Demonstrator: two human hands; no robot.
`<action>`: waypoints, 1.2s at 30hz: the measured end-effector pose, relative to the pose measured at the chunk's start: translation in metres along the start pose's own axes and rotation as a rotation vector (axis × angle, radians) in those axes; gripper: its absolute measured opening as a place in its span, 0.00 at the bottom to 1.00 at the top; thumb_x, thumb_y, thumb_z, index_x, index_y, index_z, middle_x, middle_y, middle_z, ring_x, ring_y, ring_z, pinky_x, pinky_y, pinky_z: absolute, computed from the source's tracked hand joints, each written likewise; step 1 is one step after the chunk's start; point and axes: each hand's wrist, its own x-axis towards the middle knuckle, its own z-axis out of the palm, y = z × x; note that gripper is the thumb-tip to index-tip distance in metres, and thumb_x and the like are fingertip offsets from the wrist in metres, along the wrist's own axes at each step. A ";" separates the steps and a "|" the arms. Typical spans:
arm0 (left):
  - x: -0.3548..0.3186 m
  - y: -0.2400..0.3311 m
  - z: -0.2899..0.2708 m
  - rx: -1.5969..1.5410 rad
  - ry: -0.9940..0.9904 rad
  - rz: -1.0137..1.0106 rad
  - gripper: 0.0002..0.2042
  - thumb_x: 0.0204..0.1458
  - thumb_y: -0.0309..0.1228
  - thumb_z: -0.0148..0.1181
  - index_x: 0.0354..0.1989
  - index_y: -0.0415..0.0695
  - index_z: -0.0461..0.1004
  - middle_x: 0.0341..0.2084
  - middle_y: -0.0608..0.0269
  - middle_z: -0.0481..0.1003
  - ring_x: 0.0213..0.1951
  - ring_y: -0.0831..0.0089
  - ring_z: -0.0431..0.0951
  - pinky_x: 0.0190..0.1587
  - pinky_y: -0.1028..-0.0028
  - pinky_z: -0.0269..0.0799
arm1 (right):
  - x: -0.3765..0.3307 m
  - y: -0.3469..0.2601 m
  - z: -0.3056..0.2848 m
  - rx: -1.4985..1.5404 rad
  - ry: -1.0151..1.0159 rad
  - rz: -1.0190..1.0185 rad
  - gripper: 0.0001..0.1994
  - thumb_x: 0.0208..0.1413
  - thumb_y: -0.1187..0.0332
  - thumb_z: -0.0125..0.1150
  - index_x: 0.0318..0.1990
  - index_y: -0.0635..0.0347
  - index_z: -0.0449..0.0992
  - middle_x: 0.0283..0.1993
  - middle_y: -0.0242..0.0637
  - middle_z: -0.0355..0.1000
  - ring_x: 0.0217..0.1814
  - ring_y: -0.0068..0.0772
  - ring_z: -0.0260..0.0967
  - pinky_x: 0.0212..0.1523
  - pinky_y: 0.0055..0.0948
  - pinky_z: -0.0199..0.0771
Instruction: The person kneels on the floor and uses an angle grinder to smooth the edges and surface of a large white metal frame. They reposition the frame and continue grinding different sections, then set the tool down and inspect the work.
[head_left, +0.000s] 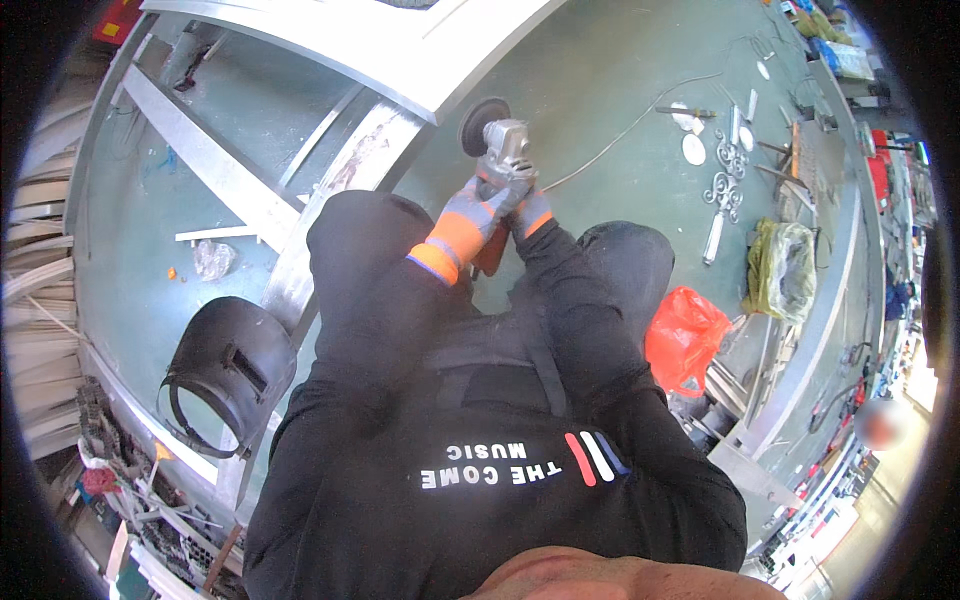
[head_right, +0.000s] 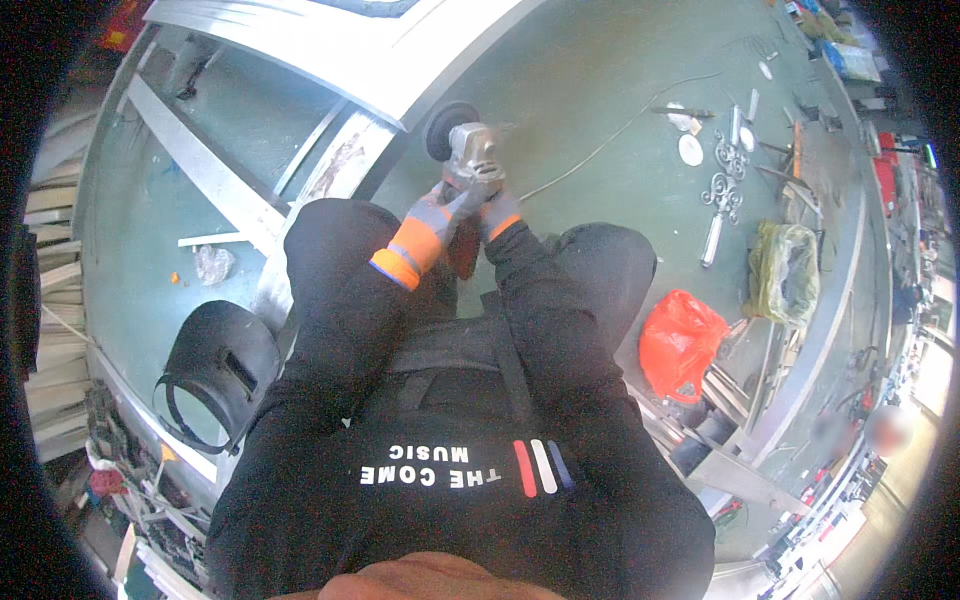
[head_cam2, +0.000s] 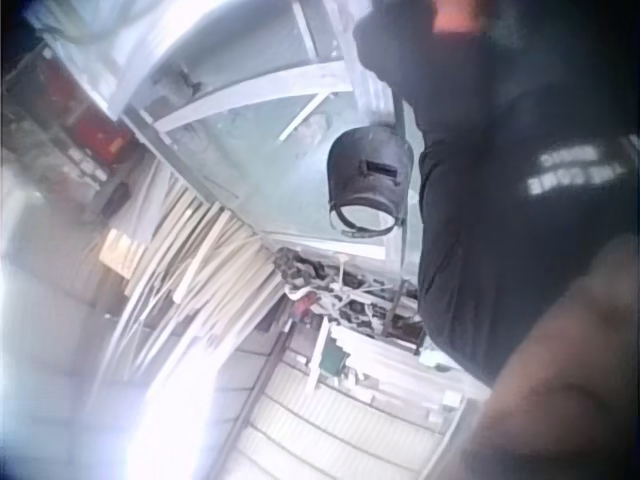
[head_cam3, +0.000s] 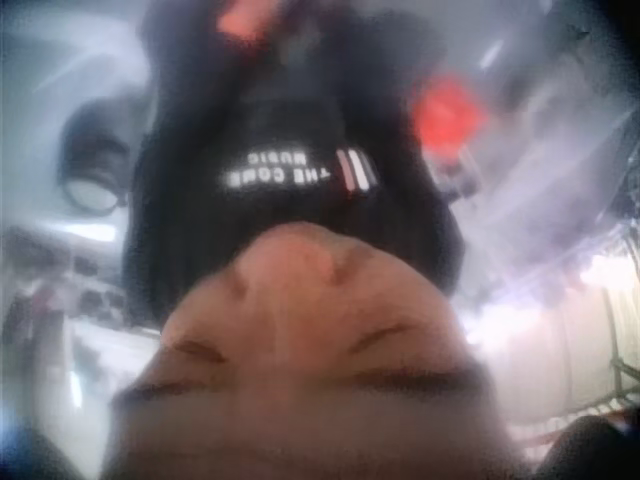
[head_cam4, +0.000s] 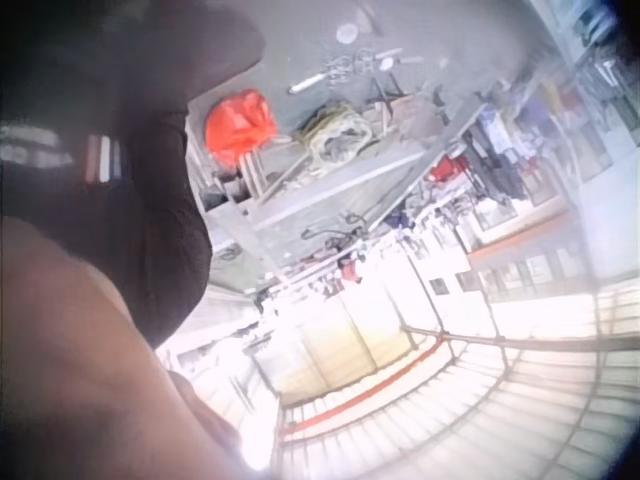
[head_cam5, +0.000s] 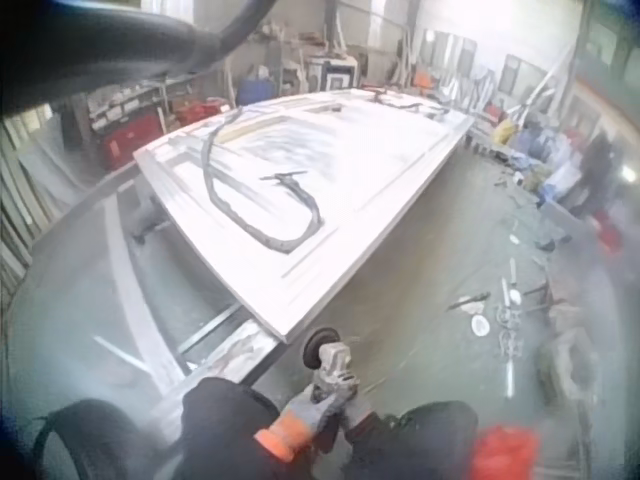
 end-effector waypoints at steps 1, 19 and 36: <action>-0.001 -0.006 -0.005 -0.011 0.024 -0.028 0.35 0.49 0.52 0.69 0.58 0.38 0.72 0.50 0.54 0.78 0.54 0.65 0.76 0.56 0.69 0.69 | 0.002 0.010 0.005 -0.143 -0.059 -0.004 0.23 0.63 0.61 0.56 0.64 0.56 0.67 0.62 0.38 0.69 0.61 0.33 0.68 0.62 0.34 0.69; 0.020 -0.021 -0.019 0.385 0.203 -0.127 0.34 0.51 0.57 0.64 0.55 0.37 0.73 0.47 0.46 0.79 0.52 0.54 0.78 0.53 0.65 0.70 | 0.034 0.000 0.033 -0.769 -0.239 0.157 0.23 0.67 0.60 0.48 0.64 0.63 0.64 0.66 0.45 0.66 0.66 0.38 0.65 0.66 0.36 0.65; 0.035 -0.080 -0.005 0.114 0.106 -0.156 0.34 0.49 0.55 0.68 0.53 0.35 0.75 0.46 0.46 0.80 0.50 0.55 0.79 0.53 0.64 0.71 | 0.007 0.044 0.012 -0.689 0.023 0.047 0.17 0.64 0.63 0.54 0.56 0.62 0.73 0.53 0.43 0.76 0.55 0.35 0.73 0.55 0.36 0.73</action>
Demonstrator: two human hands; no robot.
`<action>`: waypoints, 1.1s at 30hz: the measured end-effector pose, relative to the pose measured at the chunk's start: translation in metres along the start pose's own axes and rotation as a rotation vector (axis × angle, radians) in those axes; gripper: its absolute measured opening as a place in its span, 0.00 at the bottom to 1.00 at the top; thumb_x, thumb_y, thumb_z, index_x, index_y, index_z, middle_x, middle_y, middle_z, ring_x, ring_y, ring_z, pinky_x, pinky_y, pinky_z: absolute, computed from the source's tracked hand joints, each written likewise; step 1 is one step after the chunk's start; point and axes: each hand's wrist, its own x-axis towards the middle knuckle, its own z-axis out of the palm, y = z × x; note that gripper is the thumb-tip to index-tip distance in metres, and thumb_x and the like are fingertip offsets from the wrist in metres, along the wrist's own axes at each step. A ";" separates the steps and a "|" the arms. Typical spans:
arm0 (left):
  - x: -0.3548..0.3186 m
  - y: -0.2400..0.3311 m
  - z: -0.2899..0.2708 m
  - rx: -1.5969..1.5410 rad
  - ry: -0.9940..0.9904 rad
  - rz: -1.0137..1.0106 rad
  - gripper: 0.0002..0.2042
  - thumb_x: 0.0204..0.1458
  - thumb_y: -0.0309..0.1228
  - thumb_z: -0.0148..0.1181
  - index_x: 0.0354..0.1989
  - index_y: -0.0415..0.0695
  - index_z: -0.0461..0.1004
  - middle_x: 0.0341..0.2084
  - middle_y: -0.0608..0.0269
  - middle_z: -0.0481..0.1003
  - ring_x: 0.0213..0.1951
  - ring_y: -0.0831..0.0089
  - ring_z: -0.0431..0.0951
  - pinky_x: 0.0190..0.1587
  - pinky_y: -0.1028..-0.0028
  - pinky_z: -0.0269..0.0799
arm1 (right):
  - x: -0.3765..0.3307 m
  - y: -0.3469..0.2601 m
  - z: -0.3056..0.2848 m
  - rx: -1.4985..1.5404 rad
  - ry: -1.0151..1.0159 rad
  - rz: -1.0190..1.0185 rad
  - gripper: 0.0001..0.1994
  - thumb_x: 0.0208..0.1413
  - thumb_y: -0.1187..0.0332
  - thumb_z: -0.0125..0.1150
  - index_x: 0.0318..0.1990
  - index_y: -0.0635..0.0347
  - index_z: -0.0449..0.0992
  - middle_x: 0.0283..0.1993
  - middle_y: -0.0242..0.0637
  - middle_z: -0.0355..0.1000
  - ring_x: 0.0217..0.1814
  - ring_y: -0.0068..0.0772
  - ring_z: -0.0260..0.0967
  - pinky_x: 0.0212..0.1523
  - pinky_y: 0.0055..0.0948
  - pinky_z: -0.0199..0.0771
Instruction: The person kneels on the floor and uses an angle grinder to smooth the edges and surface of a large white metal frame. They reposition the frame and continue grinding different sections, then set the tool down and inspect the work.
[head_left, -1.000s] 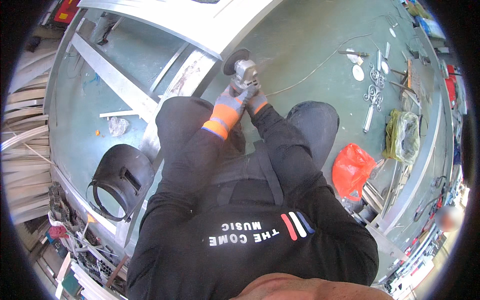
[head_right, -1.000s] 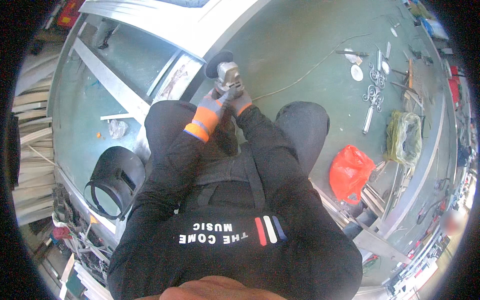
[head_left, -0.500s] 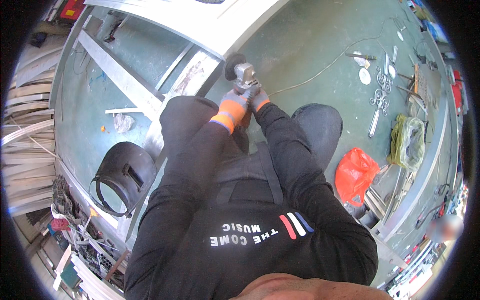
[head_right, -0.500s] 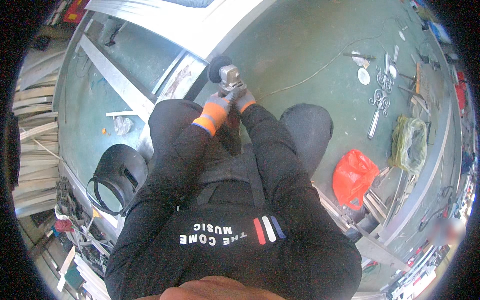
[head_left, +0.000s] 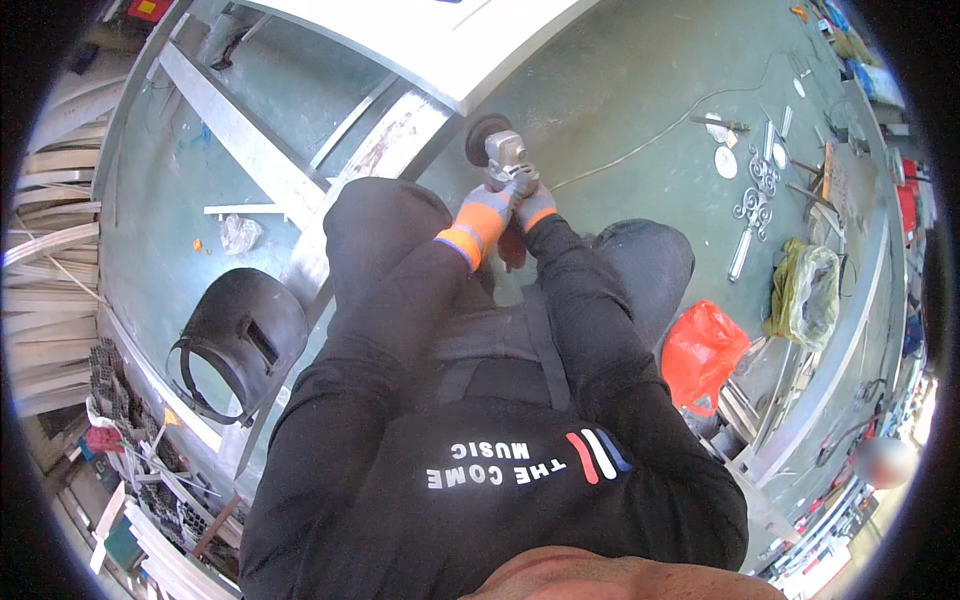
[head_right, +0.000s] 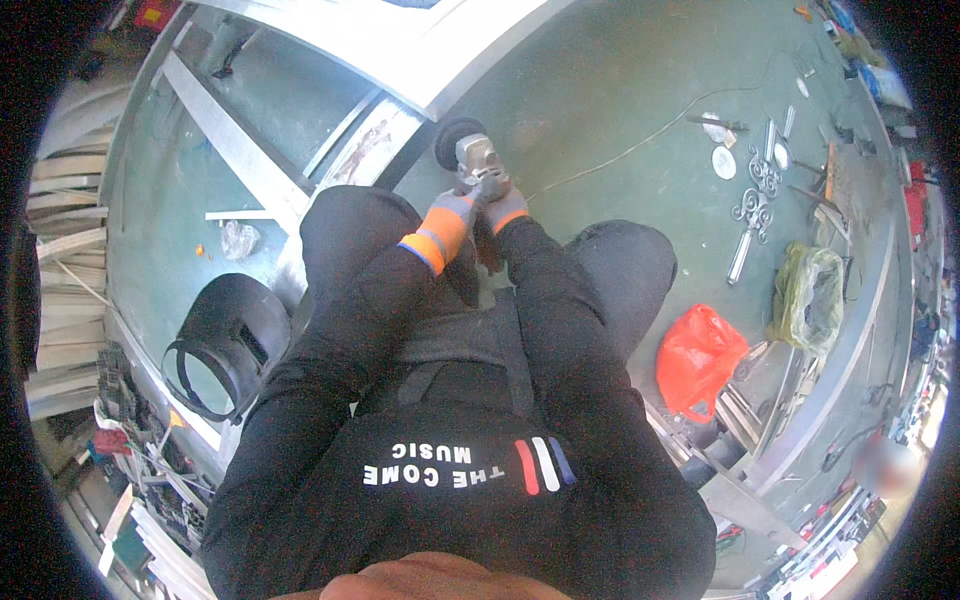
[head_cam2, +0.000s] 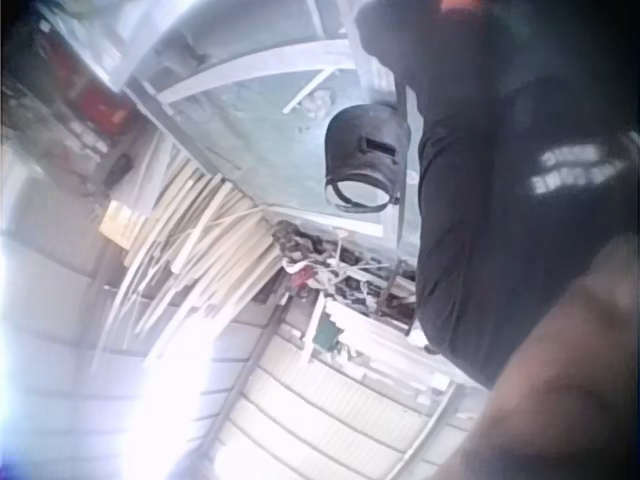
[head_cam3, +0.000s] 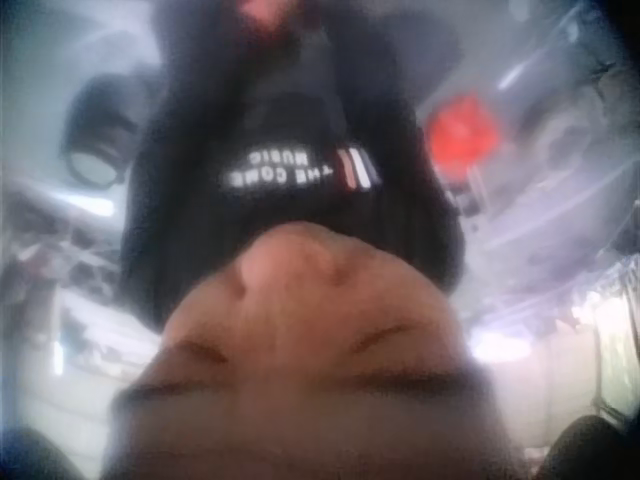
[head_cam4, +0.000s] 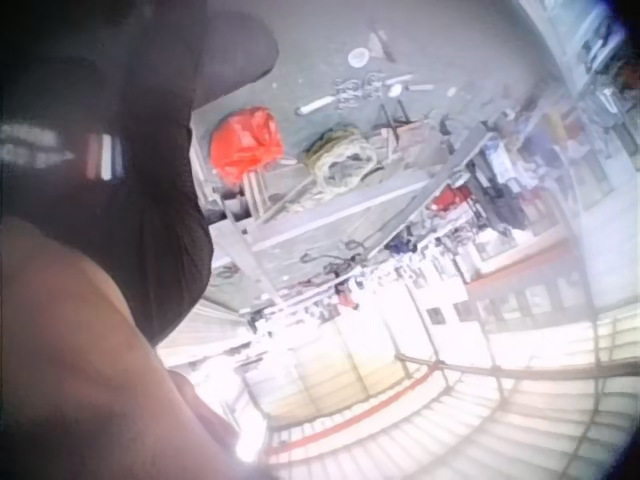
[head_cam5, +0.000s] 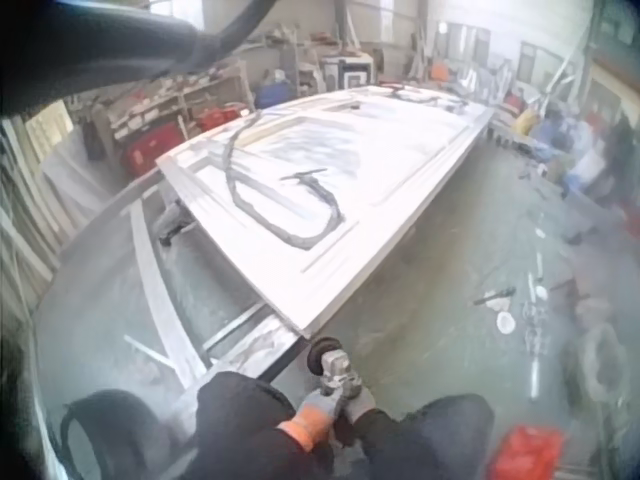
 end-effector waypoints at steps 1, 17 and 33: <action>-0.021 0.022 0.007 -0.189 0.000 -0.034 0.34 0.48 0.53 0.70 0.53 0.35 0.75 0.46 0.47 0.80 0.50 0.58 0.80 0.53 0.65 0.72 | -0.017 -0.026 -0.016 0.005 0.042 -0.050 0.17 0.63 0.62 0.56 0.54 0.62 0.74 0.53 0.44 0.76 0.54 0.35 0.74 0.54 0.35 0.73; -0.086 0.059 -0.004 -1.124 -0.099 0.495 0.31 0.64 0.57 0.44 0.64 0.44 0.64 0.56 0.57 0.71 0.58 0.65 0.71 0.61 0.66 0.67 | -0.096 -0.256 -0.117 -0.853 -0.305 -0.003 0.48 0.51 0.46 0.65 0.74 0.57 0.47 0.59 0.56 0.70 0.58 0.57 0.71 0.58 0.45 0.72; -0.055 0.043 -0.006 -1.367 -0.189 0.290 0.37 0.56 0.68 0.46 0.66 0.54 0.63 0.56 0.56 0.72 0.56 0.54 0.73 0.60 0.55 0.69 | -0.086 -0.289 -0.081 -1.069 -0.281 0.115 0.38 0.55 0.55 0.56 0.71 0.63 0.54 0.52 0.52 0.76 0.53 0.50 0.76 0.54 0.44 0.76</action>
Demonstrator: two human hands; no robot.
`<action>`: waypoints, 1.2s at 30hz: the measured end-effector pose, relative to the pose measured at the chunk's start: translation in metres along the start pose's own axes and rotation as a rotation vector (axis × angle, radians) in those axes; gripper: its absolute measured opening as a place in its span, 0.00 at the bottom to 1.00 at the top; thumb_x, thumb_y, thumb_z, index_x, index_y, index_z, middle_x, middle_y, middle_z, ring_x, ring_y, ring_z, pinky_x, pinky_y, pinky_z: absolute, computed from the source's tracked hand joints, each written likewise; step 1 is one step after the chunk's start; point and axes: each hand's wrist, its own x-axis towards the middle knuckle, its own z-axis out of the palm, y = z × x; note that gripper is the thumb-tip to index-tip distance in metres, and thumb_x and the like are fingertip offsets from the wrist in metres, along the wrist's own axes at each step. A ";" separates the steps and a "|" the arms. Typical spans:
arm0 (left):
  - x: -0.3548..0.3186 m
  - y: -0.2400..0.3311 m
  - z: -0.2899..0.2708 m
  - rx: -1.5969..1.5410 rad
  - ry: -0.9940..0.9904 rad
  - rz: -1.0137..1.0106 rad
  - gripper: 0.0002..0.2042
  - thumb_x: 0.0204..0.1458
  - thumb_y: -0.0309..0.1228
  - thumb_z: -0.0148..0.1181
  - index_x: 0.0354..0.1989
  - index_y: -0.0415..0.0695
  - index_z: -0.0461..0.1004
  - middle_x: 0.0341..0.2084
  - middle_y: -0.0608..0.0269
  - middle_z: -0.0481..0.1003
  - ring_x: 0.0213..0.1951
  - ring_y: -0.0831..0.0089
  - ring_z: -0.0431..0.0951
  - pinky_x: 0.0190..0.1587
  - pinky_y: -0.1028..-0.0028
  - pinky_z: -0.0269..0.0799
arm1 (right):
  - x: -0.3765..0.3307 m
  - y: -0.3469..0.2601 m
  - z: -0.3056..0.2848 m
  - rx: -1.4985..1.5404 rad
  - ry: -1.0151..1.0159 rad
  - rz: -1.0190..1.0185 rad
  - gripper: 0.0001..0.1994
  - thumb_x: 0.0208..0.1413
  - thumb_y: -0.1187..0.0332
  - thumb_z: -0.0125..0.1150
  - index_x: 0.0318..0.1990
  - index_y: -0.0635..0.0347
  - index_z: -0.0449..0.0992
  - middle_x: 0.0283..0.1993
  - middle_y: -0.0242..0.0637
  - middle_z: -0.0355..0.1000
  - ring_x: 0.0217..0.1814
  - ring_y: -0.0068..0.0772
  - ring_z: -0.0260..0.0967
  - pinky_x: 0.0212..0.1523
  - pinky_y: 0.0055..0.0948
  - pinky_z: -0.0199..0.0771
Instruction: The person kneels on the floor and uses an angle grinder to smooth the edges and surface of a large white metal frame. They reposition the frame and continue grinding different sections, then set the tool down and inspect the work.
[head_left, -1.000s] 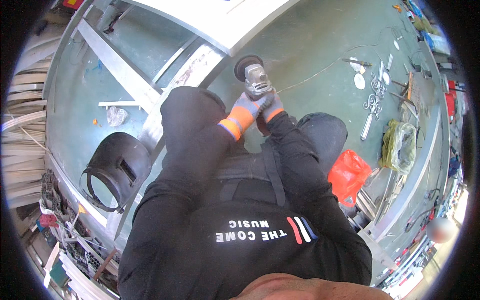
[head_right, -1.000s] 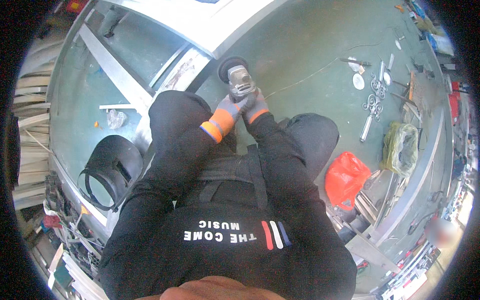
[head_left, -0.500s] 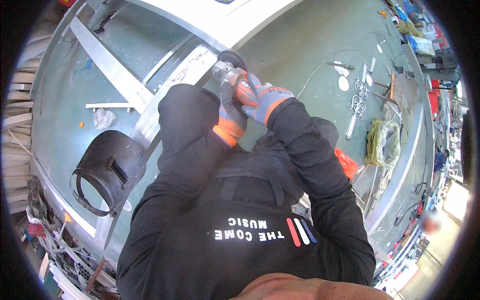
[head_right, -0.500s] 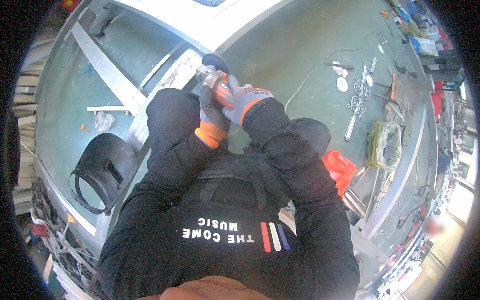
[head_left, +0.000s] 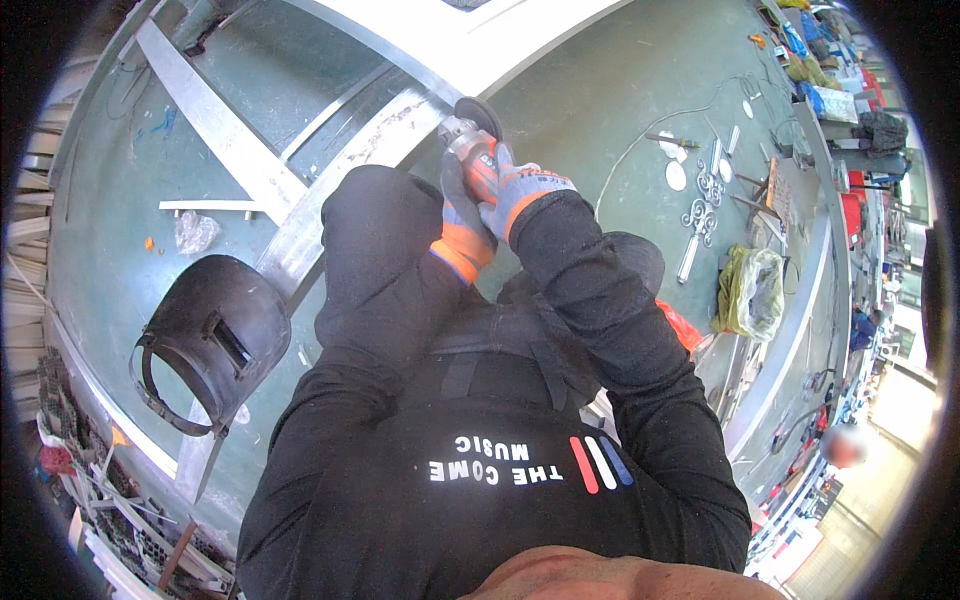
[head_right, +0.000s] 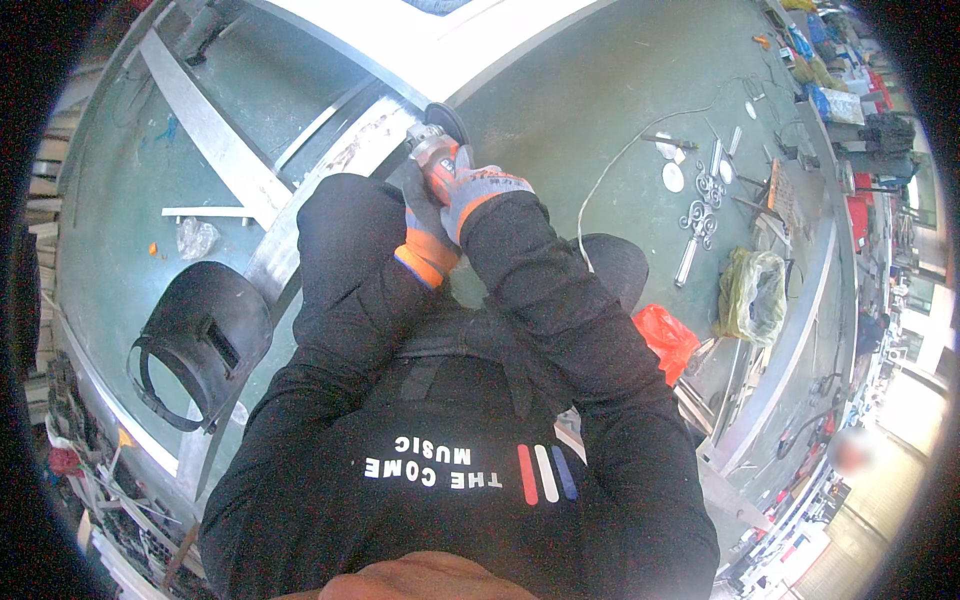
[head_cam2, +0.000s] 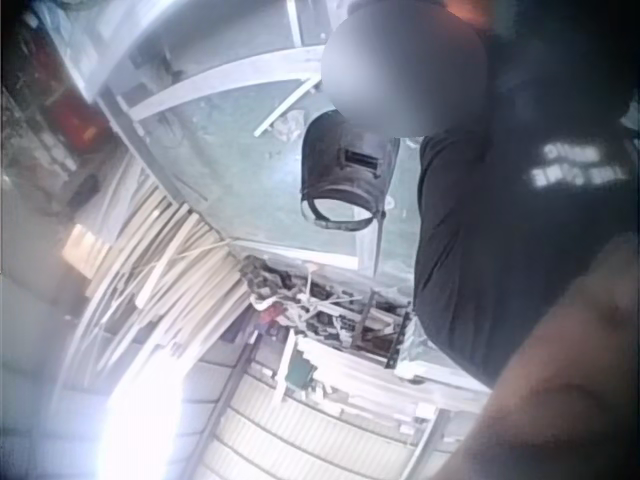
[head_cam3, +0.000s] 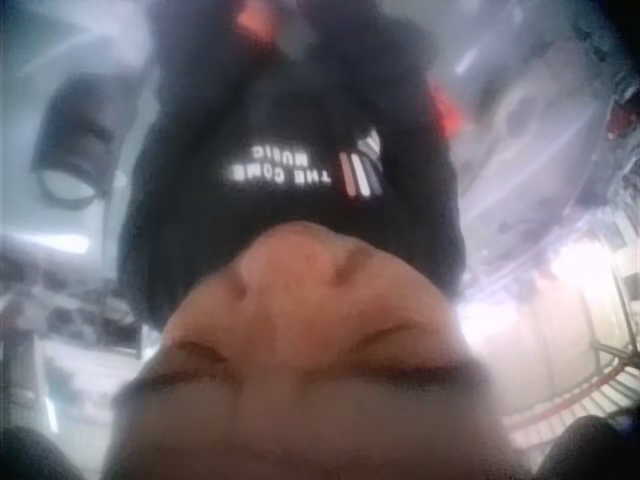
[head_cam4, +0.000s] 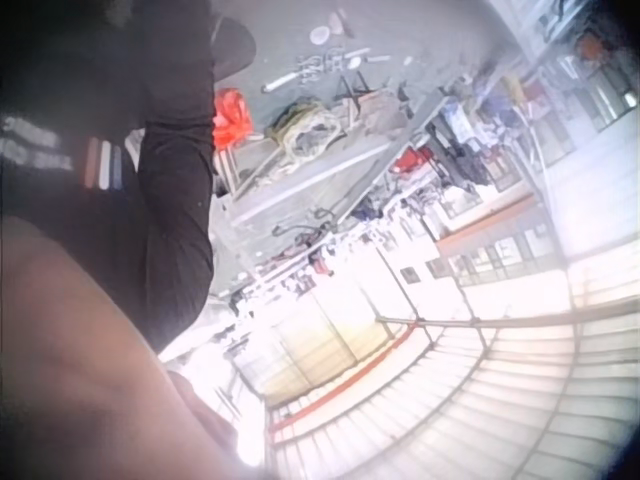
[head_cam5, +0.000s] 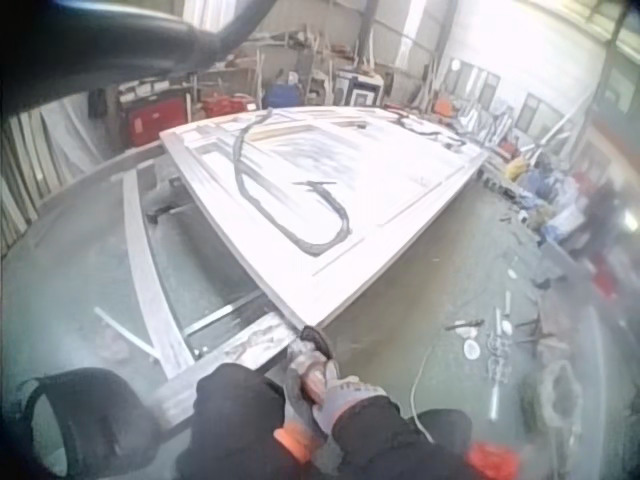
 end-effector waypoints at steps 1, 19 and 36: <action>0.000 0.001 0.001 0.001 0.010 -0.010 0.37 0.56 0.68 0.46 0.66 0.54 0.63 0.56 0.56 0.72 0.56 0.54 0.73 0.60 0.55 0.69 | 0.000 0.000 -0.002 -0.003 0.005 -0.002 0.38 0.55 0.55 0.56 0.71 0.63 0.54 0.53 0.52 0.76 0.54 0.50 0.76 0.54 0.44 0.76; 0.000 0.005 0.009 0.021 0.088 0.028 0.33 0.59 0.64 0.45 0.63 0.52 0.66 0.54 0.58 0.73 0.54 0.59 0.74 0.57 0.59 0.71 | 0.016 0.002 0.017 0.021 0.075 -0.008 0.38 0.54 0.51 0.58 0.70 0.60 0.57 0.51 0.52 0.76 0.53 0.53 0.76 0.54 0.44 0.76; -0.013 -0.008 0.010 0.136 0.244 -0.097 0.33 0.57 0.65 0.49 0.59 0.52 0.68 0.52 0.61 0.73 0.54 0.60 0.73 0.57 0.61 0.71 | 0.025 0.028 0.043 0.165 -0.021 -0.056 0.29 0.56 0.55 0.56 0.60 0.68 0.68 0.50 0.53 0.77 0.53 0.50 0.77 0.54 0.43 0.76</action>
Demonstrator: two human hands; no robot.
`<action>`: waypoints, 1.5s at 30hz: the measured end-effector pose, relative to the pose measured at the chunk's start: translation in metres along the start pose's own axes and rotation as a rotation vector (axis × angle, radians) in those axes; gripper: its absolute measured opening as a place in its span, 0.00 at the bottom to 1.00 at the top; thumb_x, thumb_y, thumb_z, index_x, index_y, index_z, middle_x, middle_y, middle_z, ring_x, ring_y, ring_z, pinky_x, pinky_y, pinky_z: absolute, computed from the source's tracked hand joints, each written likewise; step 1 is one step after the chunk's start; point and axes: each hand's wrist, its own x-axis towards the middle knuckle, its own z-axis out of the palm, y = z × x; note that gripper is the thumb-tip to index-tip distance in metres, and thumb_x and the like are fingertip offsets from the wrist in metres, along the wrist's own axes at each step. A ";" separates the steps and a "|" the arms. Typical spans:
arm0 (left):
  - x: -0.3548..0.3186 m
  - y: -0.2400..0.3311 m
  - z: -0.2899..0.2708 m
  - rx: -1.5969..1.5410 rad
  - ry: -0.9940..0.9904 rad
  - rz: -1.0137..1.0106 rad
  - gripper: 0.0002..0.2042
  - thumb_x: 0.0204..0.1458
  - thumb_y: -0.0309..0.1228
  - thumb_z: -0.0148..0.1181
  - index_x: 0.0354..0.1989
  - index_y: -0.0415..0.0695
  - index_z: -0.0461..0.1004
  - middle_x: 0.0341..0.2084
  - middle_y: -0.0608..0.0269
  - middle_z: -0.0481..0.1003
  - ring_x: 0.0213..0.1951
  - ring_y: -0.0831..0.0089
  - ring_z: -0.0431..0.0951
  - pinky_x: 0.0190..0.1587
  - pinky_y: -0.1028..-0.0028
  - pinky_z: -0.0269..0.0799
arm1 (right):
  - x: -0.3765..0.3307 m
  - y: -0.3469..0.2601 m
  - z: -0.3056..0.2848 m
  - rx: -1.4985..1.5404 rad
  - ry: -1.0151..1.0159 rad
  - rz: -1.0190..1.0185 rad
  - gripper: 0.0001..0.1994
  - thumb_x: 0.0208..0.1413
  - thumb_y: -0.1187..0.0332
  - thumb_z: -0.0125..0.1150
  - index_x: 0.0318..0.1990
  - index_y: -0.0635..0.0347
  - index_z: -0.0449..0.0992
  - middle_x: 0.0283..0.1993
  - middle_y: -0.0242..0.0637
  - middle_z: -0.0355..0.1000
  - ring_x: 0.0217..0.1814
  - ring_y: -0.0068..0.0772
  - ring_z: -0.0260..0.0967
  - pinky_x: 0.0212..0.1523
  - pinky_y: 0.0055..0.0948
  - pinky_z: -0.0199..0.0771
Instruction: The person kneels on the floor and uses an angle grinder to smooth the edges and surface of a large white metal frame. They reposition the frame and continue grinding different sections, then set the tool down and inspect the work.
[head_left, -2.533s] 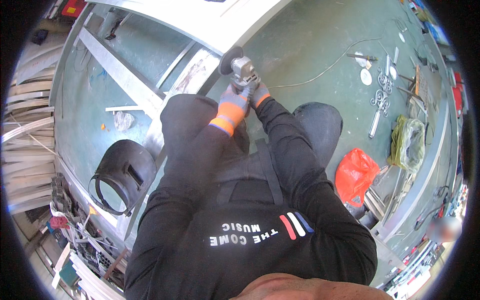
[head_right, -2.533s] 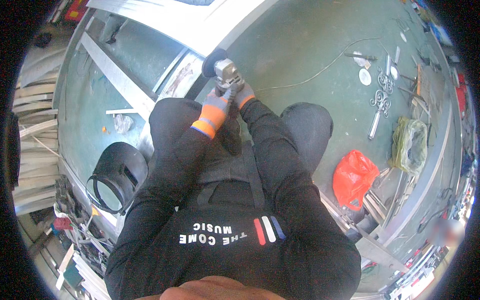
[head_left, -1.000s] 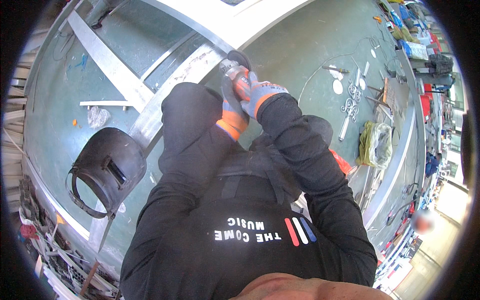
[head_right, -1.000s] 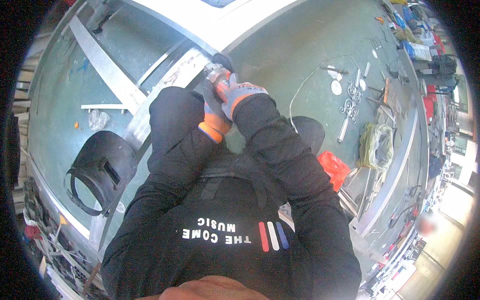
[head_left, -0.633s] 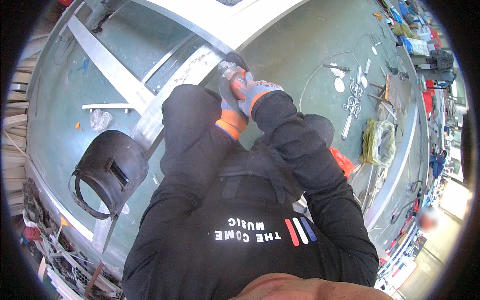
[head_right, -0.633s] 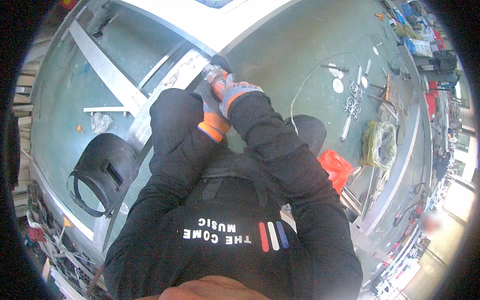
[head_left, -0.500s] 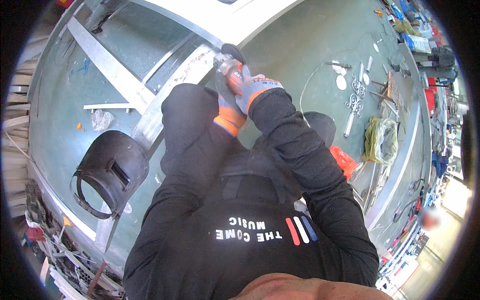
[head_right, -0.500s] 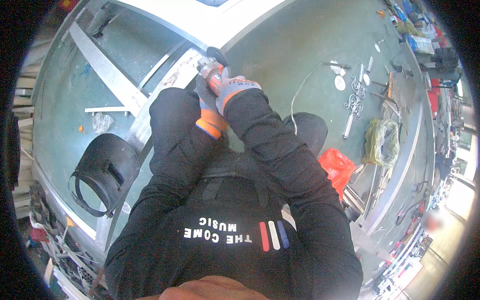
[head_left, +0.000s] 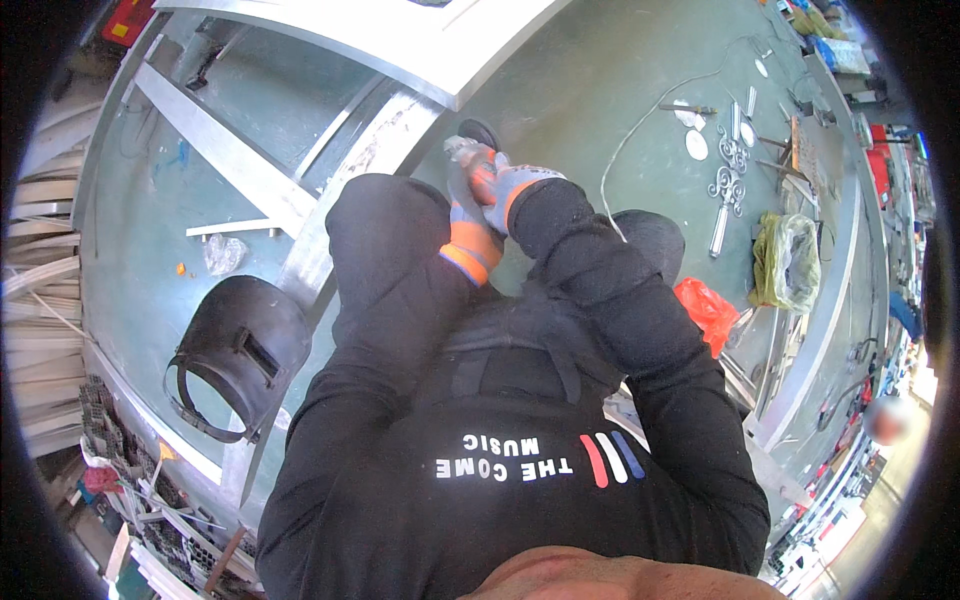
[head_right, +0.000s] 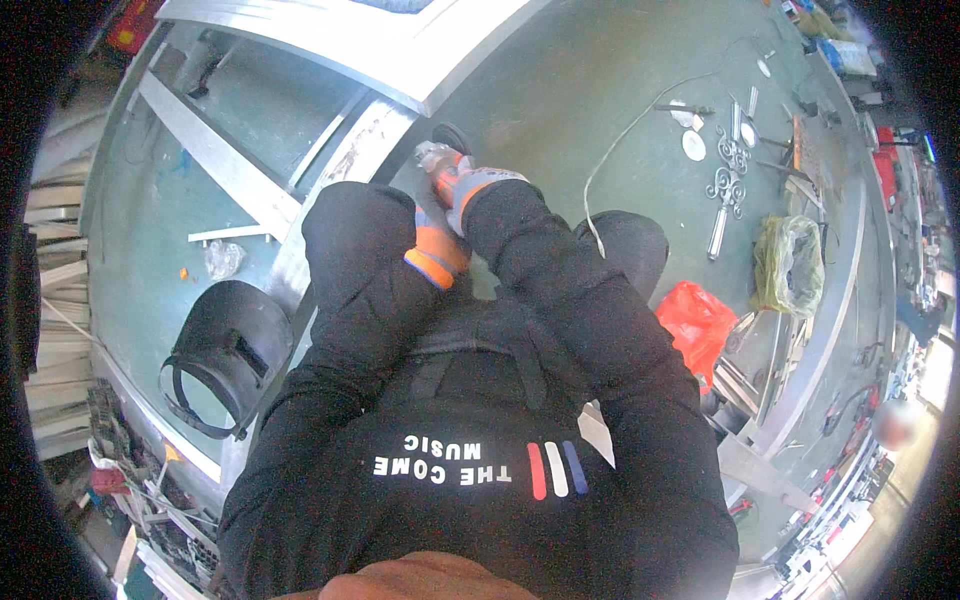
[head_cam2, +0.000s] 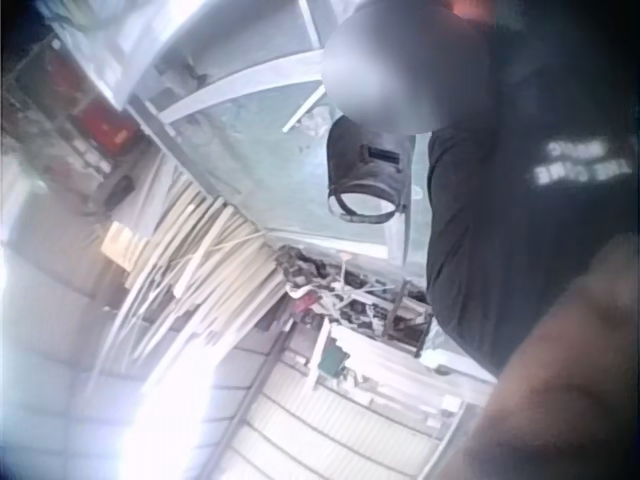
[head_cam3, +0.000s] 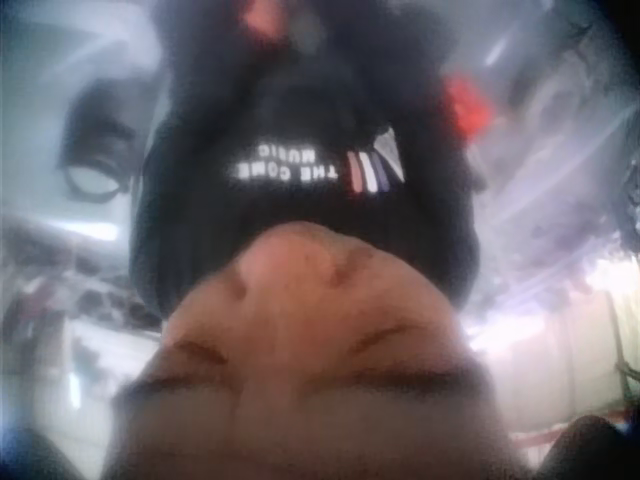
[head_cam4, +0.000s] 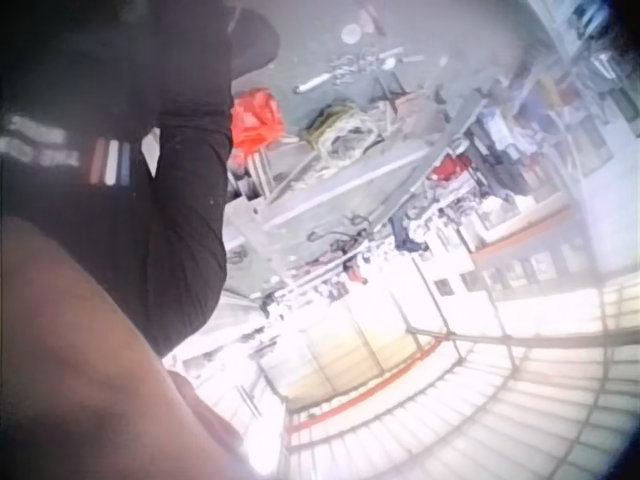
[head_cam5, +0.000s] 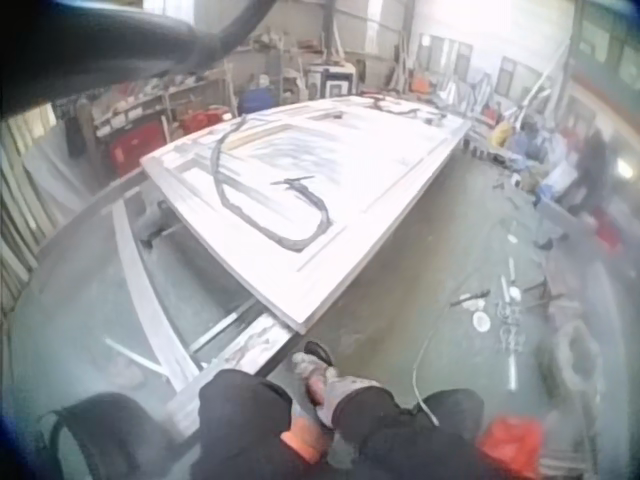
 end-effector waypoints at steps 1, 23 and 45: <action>0.000 -0.001 -0.002 -0.004 -0.101 0.078 0.34 0.56 0.66 0.49 0.60 0.52 0.68 0.53 0.61 0.72 0.56 0.60 0.72 0.58 0.61 0.70 | 0.002 0.001 0.006 -0.019 0.039 -0.045 0.29 0.56 0.55 0.57 0.60 0.67 0.68 0.49 0.53 0.77 0.53 0.51 0.76 0.53 0.43 0.76; 0.000 -0.003 0.002 0.348 0.091 -0.029 0.33 0.62 0.63 0.42 0.57 0.45 0.71 0.48 0.53 0.75 0.51 0.59 0.76 0.53 0.60 0.74 | 0.012 0.036 0.019 0.263 0.002 -0.019 0.35 0.47 0.44 0.64 0.55 0.64 0.71 0.51 0.58 0.75 0.55 0.58 0.73 0.55 0.43 0.74; 0.011 0.047 0.030 1.023 -0.373 0.737 0.12 0.68 0.33 0.45 0.51 0.39 0.71 0.38 0.54 0.70 0.35 0.63 0.77 0.35 0.68 0.77 | 0.015 0.041 -0.053 1.144 0.066 -0.210 0.28 0.55 0.48 0.64 0.53 0.63 0.74 0.36 0.40 0.76 0.29 0.31 0.75 0.29 0.32 0.78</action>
